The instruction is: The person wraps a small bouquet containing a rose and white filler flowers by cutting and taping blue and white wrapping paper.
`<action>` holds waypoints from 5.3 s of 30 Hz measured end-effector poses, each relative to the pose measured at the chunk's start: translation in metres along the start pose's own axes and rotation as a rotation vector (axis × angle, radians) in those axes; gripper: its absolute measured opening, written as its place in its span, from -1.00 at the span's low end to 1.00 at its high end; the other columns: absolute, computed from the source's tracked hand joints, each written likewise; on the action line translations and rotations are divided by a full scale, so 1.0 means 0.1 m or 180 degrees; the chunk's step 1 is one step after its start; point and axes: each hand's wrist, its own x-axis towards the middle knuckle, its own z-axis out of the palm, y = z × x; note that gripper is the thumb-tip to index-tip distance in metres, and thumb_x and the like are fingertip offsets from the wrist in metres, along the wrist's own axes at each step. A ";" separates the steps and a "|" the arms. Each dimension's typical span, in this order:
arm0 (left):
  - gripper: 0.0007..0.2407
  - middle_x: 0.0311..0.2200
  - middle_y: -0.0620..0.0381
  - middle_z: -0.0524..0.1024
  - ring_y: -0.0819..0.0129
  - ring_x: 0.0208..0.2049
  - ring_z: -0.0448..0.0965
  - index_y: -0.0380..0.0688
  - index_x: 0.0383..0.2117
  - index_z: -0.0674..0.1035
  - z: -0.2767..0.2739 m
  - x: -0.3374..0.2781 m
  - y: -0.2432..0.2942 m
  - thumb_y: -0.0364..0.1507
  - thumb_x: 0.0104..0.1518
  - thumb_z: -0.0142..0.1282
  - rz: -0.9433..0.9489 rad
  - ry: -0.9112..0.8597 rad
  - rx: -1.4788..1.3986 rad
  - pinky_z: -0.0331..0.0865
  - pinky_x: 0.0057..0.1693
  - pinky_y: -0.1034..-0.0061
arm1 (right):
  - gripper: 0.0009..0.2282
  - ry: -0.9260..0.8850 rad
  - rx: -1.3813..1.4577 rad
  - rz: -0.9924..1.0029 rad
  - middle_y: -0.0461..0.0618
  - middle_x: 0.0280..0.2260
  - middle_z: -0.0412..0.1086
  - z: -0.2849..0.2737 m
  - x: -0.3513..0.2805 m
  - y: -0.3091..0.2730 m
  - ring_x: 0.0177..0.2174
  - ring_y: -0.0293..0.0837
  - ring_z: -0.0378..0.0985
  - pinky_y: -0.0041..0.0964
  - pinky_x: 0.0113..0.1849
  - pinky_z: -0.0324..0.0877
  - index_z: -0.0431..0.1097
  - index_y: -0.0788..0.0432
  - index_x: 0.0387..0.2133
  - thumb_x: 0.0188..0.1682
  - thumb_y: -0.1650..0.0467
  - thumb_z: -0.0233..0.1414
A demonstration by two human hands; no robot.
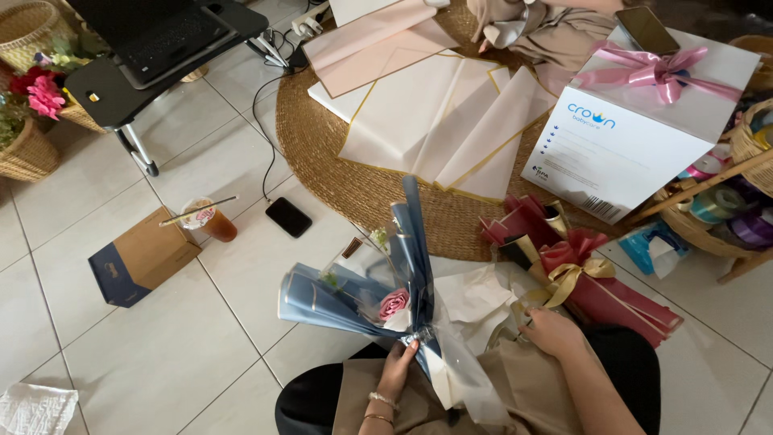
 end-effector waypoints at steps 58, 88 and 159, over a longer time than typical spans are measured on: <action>-0.68 -0.43 0.16 0.58 0.31 -0.34 0.58 -0.08 -0.30 0.57 -0.02 0.42 -0.68 -0.31 -0.08 0.49 0.0692 0.1698 0.1577 0.48 -0.09 0.38 | -0.53 0.0007 0.0193 0.0079 -0.11 0.10 0.38 -0.16 -0.15 -0.08 -0.02 -0.07 0.56 -0.11 -0.09 0.51 0.20 -0.07 0.26 0.11 0.08 -0.08; -0.95 -0.09 0.07 0.38 0.22 0.00 0.46 0.00 -0.50 0.78 -0.13 0.53 -0.79 -0.51 -0.03 0.36 0.1596 0.1592 0.1869 0.33 0.25 0.48 | -0.74 0.0996 0.4373 -0.0811 0.07 -0.45 0.45 -0.22 -0.08 0.20 -0.45 -0.12 0.46 -0.28 -0.36 0.41 0.50 0.22 -0.05 0.02 0.37 0.13; -0.86 -0.20 0.04 0.59 0.31 -0.38 0.63 -0.17 -0.13 0.59 -0.24 0.39 1.93 -0.51 0.23 0.09 0.3464 0.1621 0.2598 0.59 -0.26 0.42 | -0.62 0.2509 0.0237 0.0412 -0.16 -0.18 0.57 0.16 -0.38 0.75 -0.13 -0.11 0.58 -0.18 -0.04 0.47 0.54 -0.03 -0.08 -0.06 0.08 0.07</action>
